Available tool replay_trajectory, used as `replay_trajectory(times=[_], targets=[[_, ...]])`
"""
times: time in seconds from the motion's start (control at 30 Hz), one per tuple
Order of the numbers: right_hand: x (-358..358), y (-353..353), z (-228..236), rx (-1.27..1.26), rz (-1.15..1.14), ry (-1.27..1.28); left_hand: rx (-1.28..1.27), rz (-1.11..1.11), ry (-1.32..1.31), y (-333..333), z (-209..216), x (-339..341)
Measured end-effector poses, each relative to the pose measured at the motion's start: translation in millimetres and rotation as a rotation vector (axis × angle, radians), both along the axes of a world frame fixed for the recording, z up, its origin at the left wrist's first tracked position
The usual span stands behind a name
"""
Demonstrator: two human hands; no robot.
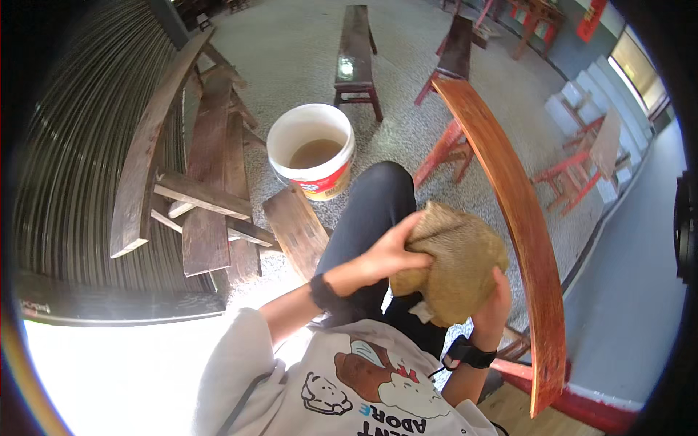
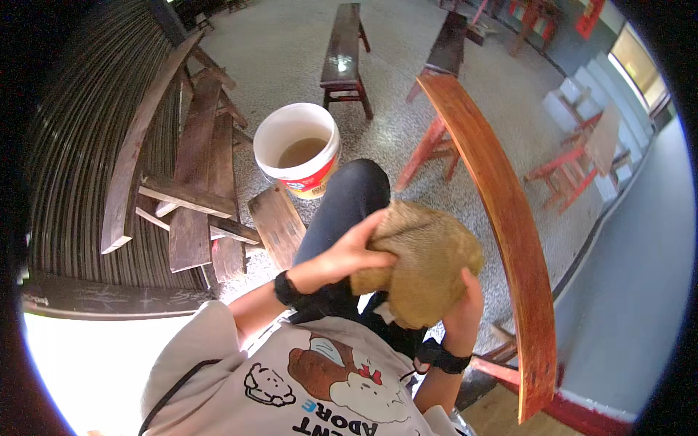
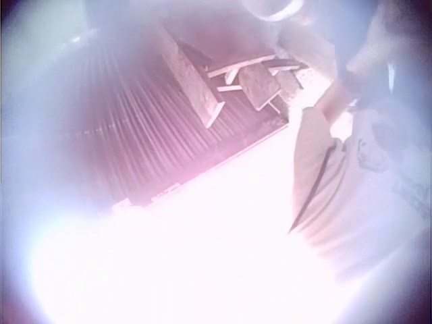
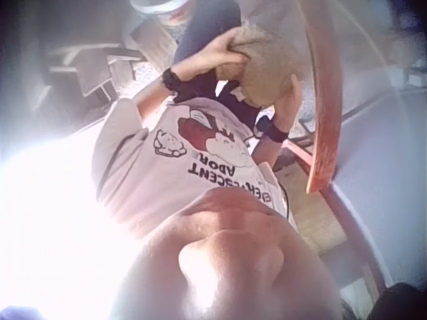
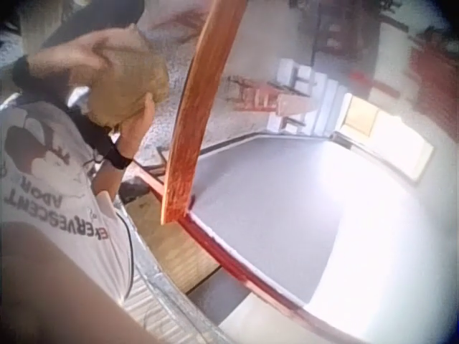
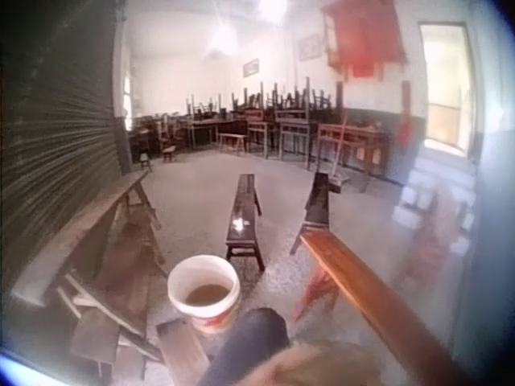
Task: Wiping a long wooden board with a cloth and rinsing the cloth in a bucket of water.
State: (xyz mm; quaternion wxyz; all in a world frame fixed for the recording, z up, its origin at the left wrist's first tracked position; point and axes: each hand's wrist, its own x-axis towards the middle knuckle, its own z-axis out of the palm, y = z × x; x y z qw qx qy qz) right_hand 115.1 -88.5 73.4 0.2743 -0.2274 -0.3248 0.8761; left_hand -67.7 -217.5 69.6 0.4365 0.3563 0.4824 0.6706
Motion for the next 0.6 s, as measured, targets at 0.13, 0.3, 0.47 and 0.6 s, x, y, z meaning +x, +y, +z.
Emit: replay_trajectory(times=[0.13, 0.3, 0.47, 0.6], targets=[[-55, 5, -13, -0.050, 0.304, 0.030, 0.102, 0.214, -0.185, -34, 30, -51], [-89, 3, 5, 0.212, 0.292, -0.158, 0.198, 0.575, -0.252, -42, 12, -145], [-87, -1, -4, 0.310, 0.190, -0.175, 0.151, 0.880, -0.243, -20, -75, -273], [-67, -1, -13, 0.203, 0.264, -0.246, -0.181, 1.060, -0.412, -29, -182, -347]])
